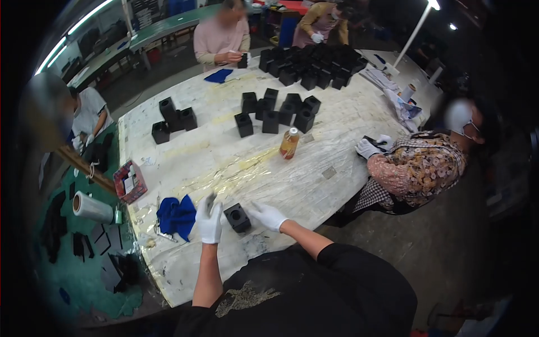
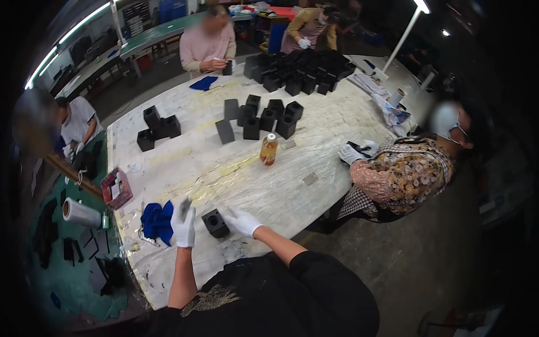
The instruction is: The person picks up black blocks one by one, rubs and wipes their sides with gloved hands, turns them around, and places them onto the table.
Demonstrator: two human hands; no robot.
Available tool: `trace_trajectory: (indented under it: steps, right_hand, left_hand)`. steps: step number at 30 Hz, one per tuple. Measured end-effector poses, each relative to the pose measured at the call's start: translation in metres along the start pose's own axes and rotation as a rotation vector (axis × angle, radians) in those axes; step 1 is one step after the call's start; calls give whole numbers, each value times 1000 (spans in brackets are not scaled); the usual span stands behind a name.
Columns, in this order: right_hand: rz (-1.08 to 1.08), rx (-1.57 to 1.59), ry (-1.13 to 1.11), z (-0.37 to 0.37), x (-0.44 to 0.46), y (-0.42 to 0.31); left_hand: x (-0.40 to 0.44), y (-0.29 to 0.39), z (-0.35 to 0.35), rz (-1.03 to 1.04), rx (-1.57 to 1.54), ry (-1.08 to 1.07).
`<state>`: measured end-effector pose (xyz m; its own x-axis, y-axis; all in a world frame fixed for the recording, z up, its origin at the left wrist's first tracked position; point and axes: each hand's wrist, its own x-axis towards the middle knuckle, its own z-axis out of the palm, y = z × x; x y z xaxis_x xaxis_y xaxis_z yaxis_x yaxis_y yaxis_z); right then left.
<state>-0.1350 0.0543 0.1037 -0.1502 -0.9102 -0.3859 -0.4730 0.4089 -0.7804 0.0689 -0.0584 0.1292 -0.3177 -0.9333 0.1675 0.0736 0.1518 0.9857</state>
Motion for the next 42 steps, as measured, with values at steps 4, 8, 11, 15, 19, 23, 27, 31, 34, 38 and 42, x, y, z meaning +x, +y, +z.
trace_trajectory:
  steps: [4,8,11,15,19,23,27,31,34,38,42]
  right_hand:
    - [8,-68,30,8,3,19]
    - [25,-74,-31,-2,-1,-7]
    - [-32,-98,-37,0,4,-2]
    - [-92,-69,-31,-2,12,3]
    - [-164,-54,-38,3,30,-9]
    - [-226,-42,-46,4,46,-16]
    - [-333,-19,-50,7,76,12]
    - [-373,-30,-181,0,80,2]
    - [-383,39,-138,0,64,-25]
    - [-307,-83,-144,-5,49,-33]
    - [-292,-47,-102,-5,42,-43]
  left_hand:
    - [19,171,11,394,-449,-230]
    - [36,301,36,981,-604,-474]
    - [42,328,21,1106,-623,-487]
    - [34,336,-20,1187,-525,-394]
    - [17,345,-46,1220,-411,-309]
    - [-3,348,-61,1241,-311,-224]
    - [-28,368,-74,1297,-151,-152]
    - [-57,364,-69,1254,-129,-63]
    - [-61,362,-60,1262,-145,-65]
    - [-53,365,-66,1325,-96,-21]
    - [-34,374,-87,1284,-65,91]
